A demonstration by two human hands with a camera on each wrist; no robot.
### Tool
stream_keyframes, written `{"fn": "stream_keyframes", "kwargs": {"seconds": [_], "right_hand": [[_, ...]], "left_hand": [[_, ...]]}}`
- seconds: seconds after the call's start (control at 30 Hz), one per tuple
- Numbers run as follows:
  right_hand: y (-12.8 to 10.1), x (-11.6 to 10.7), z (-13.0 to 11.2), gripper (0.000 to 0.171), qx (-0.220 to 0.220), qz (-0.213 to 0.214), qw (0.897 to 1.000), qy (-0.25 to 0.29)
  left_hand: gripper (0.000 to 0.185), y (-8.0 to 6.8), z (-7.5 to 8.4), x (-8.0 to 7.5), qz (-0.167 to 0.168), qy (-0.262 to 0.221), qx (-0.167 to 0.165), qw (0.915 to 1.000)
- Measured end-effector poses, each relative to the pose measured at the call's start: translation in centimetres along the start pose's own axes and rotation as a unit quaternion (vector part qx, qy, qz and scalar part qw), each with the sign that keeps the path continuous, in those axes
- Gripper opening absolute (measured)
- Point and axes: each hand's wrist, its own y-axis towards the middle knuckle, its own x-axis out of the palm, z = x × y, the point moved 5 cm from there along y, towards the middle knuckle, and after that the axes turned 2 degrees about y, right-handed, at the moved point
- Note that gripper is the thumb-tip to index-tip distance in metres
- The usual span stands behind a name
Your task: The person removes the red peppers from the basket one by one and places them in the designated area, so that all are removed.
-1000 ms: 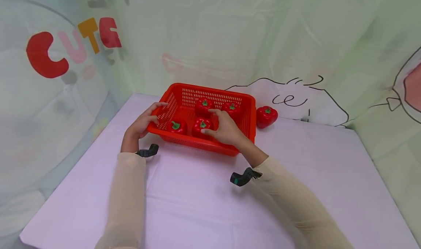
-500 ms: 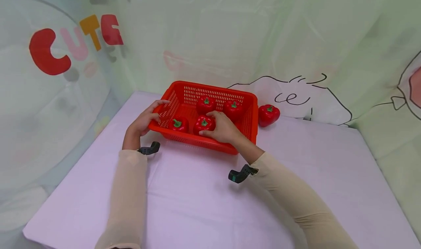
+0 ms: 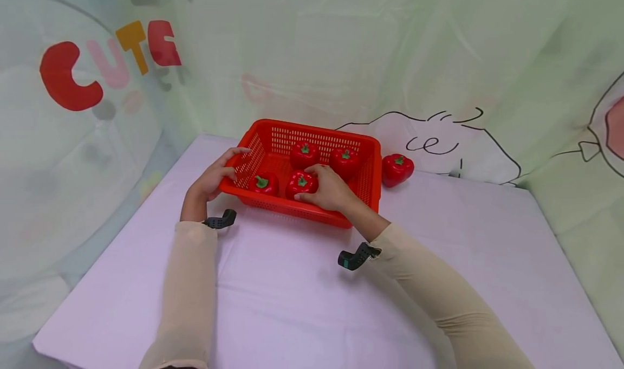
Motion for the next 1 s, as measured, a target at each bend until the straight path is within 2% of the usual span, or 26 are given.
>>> {"fn": "stream_keyframes", "kwargs": {"seconds": [0.6,1.0], "right_hand": [[-0.25,-0.15,0.09,0.075,-0.004,0.021,1.000,0.005],[-0.75,-0.85,0.45,0.077,0.011,0.044,0.998,0.046]], "left_hand": [[0.072,0.04,-0.08,0.03,0.006,0.003,-0.007,1.0000],[0.072,0.05,-0.15,0.01,0.006,0.003,-0.007,1.0000]]}}
